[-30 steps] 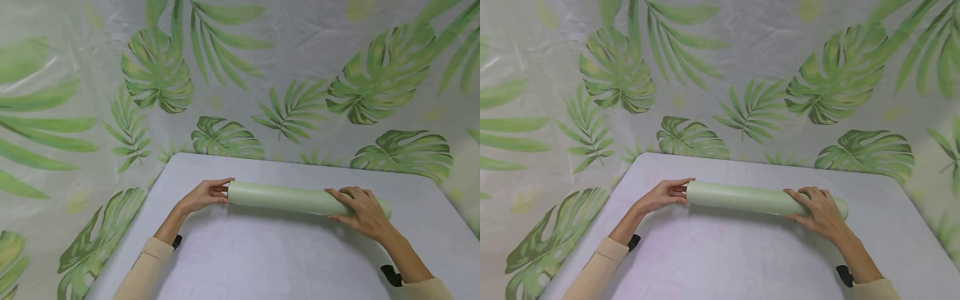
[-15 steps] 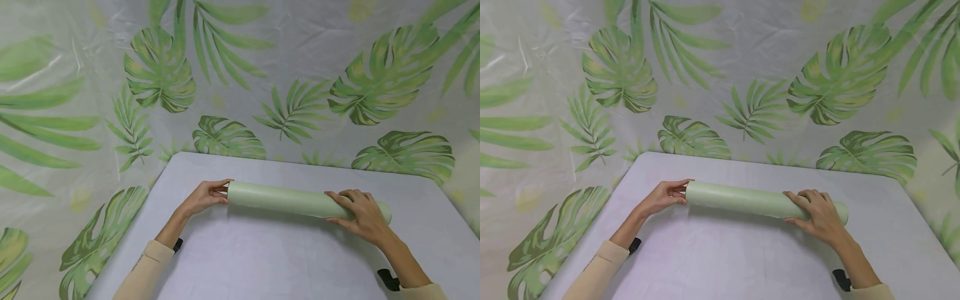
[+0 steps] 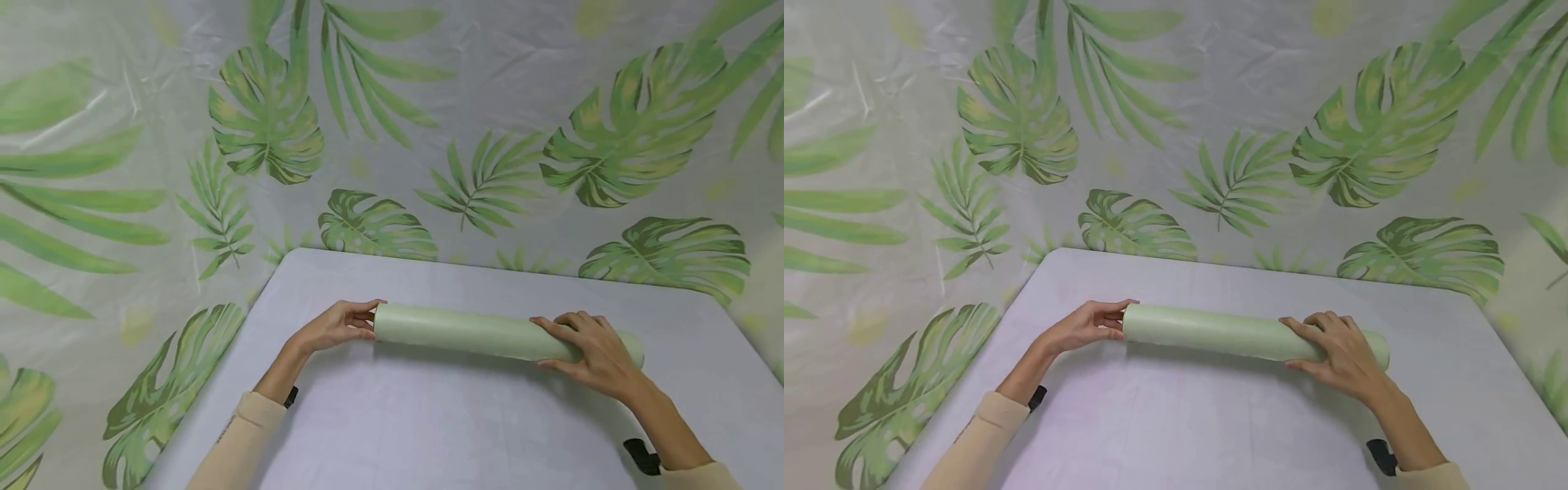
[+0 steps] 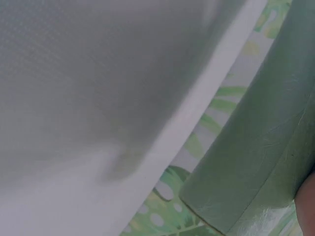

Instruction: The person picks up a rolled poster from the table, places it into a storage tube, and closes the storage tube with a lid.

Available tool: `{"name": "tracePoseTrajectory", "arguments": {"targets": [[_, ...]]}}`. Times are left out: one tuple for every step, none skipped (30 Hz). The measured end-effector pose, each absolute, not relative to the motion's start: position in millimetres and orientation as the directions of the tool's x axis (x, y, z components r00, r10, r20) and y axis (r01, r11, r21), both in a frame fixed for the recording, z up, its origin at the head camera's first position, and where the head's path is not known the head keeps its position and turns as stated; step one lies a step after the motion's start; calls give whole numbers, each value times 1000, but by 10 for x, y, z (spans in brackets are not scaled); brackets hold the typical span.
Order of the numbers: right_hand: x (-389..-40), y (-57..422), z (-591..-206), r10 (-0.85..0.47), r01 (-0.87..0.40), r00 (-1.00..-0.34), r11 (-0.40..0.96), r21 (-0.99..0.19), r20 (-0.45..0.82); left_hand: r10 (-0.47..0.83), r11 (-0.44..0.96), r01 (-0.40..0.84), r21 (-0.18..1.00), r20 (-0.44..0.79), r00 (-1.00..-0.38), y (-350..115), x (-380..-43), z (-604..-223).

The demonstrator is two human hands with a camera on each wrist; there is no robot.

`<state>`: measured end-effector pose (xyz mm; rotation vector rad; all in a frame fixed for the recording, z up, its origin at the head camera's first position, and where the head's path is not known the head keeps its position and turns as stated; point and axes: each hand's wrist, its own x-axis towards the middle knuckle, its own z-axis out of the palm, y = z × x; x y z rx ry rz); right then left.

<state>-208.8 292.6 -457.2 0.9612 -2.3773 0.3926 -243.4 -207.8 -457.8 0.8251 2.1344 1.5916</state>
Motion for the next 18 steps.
{"name": "tracePoseTrajectory", "arguments": {"targets": [[-2091,2933,-4573,-555,-714,-594,697,-64,582,642,208,249,946,59,-764,-2073,-2433,-4588],[-2095,2937,-4573,-560,-719,-590,692,-64,582,645,216,254,943,58,-762,-2068,-2428,-4598],[-2099,2941,-4574,-563,-723,-588,688,-64,580,645,221,256,941,56,-762,-2065,-2424,-4609],[-2100,2937,-4578,-566,-725,-589,685,-67,577,646,220,257,941,57,-761,-2072,-2417,-4624],[-2100,2932,-4580,-568,-727,-588,683,-69,576,645,221,258,941,58,-762,-2080,-2411,-4635],[-2100,2928,-4582,-568,-727,-587,683,-67,577,644,221,258,941,57,-763,-2090,-2407,-4643],[-2101,2921,-4584,-567,-726,-587,684,-66,578,642,220,257,941,58,-764,-2097,-2408,-4647],[-2101,2913,-4585,-568,-725,-589,686,-64,576,643,219,252,943,55,-764,-2106,-2411,-4649],[-2100,2902,-4586,-568,-723,-589,688,-62,575,644,221,249,943,50,-763,-2116,-2414,-4650],[-2100,2893,-4587,-569,-722,-591,689,-62,572,646,225,244,943,44,-762,-2125,-2417,-4649],[-2098,2883,-4589,-569,-722,-592,689,-61,570,646,235,240,942,33,-762,-2132,-2418,-4645],[-2096,2874,-4591,-570,-720,-593,691,-58,569,649,242,237,941,25,-760,-2136,-2415,-4641],[-2091,2866,-4594,-570,-718,-594,694,-55,567,654,248,238,939,19,-756,-2136,-2415,-4639],[-2085,2858,-4597,-570,-716,-596,696,-53,565,658,258,242,935,14,-753,-2136,-2412,-4639],[-2078,2851,-4599,-569,-714,-599,698,-53,563,659,268,246,931,9,-752,-2136,-2406,-4637],[-2073,2847,-4603,-569,-712,-601,701,-52,562,659,276,250,928,7,-752,-2135,-2400,-4637],[-2066,2842,-4606,-567,-709,-602,703,-50,562,662,278,255,926,8,-749,-2134,-2395,-4642],[-2061,2838,-4610,-566,-708,-602,705,-49,563,662,278,260,925,11,-749,-2133,-2386,-4643]]}}
